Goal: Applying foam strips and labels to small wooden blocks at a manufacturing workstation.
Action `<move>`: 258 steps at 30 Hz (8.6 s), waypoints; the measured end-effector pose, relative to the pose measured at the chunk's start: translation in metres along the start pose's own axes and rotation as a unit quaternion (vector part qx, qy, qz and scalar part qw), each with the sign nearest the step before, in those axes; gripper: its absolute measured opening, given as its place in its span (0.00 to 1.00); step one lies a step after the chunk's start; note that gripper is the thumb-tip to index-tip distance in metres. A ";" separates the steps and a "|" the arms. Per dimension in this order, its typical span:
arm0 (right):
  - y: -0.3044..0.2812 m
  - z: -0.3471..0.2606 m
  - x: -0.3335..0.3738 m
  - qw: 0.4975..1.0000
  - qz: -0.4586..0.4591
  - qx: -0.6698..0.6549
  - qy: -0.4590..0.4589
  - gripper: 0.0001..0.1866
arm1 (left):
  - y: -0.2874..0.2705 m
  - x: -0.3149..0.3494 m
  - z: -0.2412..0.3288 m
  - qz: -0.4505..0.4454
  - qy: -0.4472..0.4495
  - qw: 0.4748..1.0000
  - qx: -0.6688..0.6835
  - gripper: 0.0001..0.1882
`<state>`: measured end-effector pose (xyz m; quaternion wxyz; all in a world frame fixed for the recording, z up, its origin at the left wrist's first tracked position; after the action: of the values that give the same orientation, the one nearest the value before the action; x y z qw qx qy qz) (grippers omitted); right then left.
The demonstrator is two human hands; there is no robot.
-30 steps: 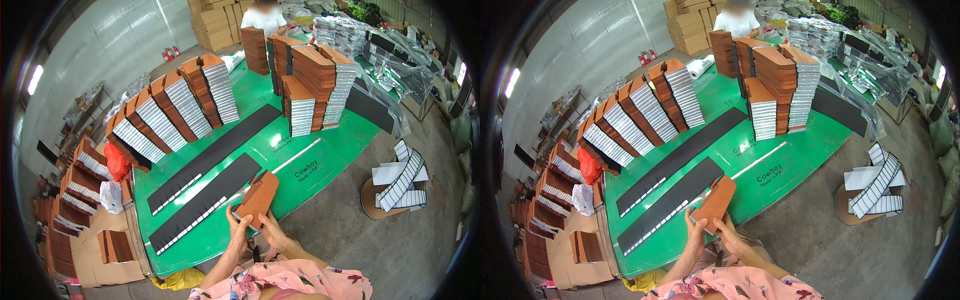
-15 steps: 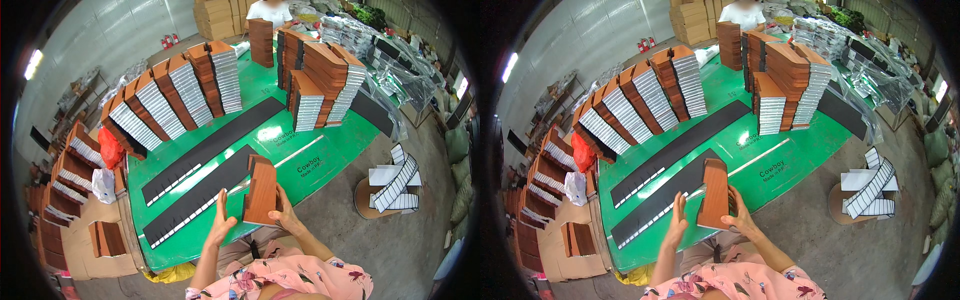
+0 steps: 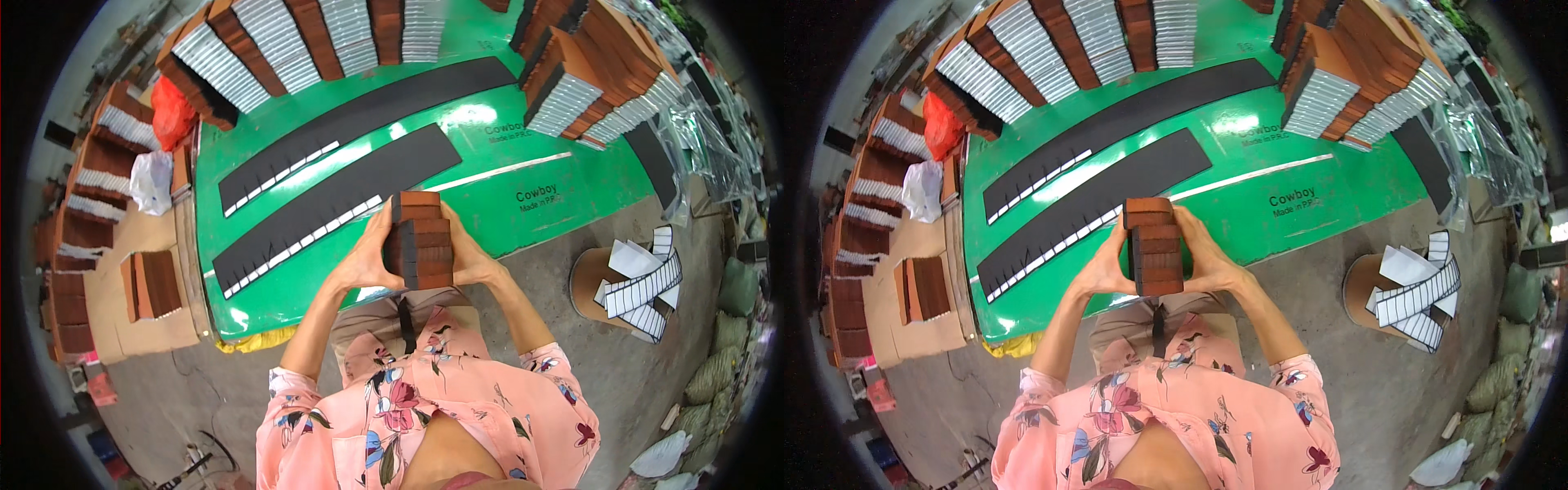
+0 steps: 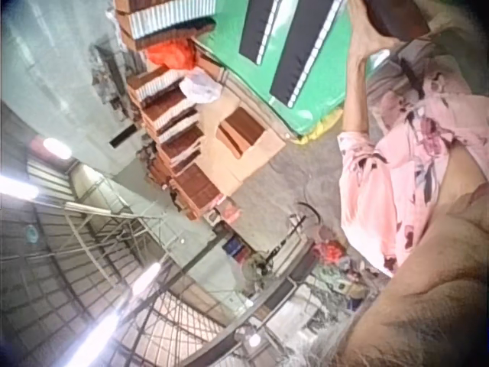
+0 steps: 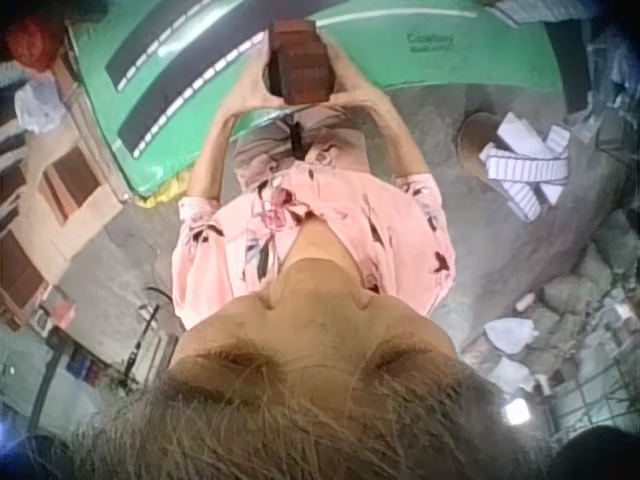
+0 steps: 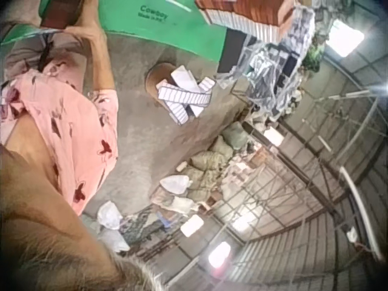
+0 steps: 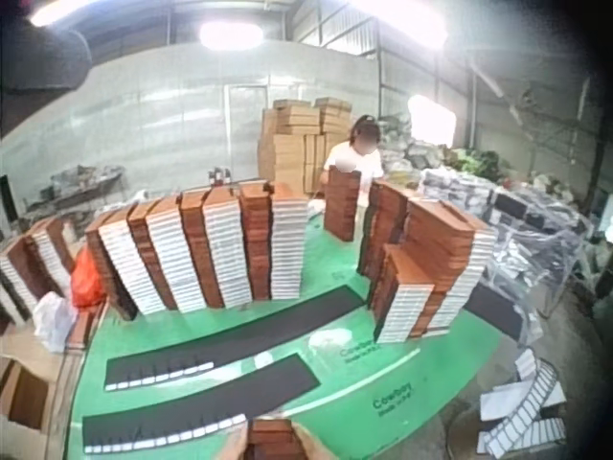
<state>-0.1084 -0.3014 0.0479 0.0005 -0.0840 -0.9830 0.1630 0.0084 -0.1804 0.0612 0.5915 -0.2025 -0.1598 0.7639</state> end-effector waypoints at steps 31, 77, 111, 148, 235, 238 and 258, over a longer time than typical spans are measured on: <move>-0.031 -0.031 0.019 0.982 0.035 -0.153 0.105 0.62 | 0.014 -0.022 0.031 0.159 -0.142 0.916 0.340 0.50; -0.306 -0.056 0.027 0.849 0.439 -0.295 0.007 0.25 | 0.007 -0.419 0.150 0.030 -0.169 0.939 0.298 0.40; -0.217 0.104 0.134 0.821 0.468 -0.286 0.159 0.13 | 0.069 -0.362 0.130 0.332 0.190 0.917 0.112 0.24; 0.124 -0.031 -0.048 0.975 0.060 -0.194 0.089 0.14 | -0.381 0.469 -0.046 0.414 -0.540 0.570 -0.460 0.33; 0.046 -0.059 -0.204 0.751 -0.160 0.630 -0.117 0.06 | -0.077 0.206 -0.041 0.440 -0.063 0.889 -0.109 0.17; 0.141 -0.100 -0.207 0.850 -0.214 0.437 -0.202 0.08 | -0.077 0.211 -0.046 0.456 -0.049 0.884 -0.085 0.17; 0.288 -0.086 -0.215 0.803 -0.166 0.459 -0.342 0.03 | -0.075 0.215 -0.048 0.498 -0.007 0.862 -0.093 0.18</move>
<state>0.1540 -0.0409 0.0423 -0.2702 0.1520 -0.7282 0.6112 0.0485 0.0468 0.0304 0.1101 -0.3036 -0.1125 0.9397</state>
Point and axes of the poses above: each hand's wrist, its own x-axis away from the middle knuckle, its own y-axis out of the palm, z = x × y, the point moved 6 cm from there along -x, towards the middle knuckle, and after that the axes turned 7 degrees about y, right-handed, at the moved point
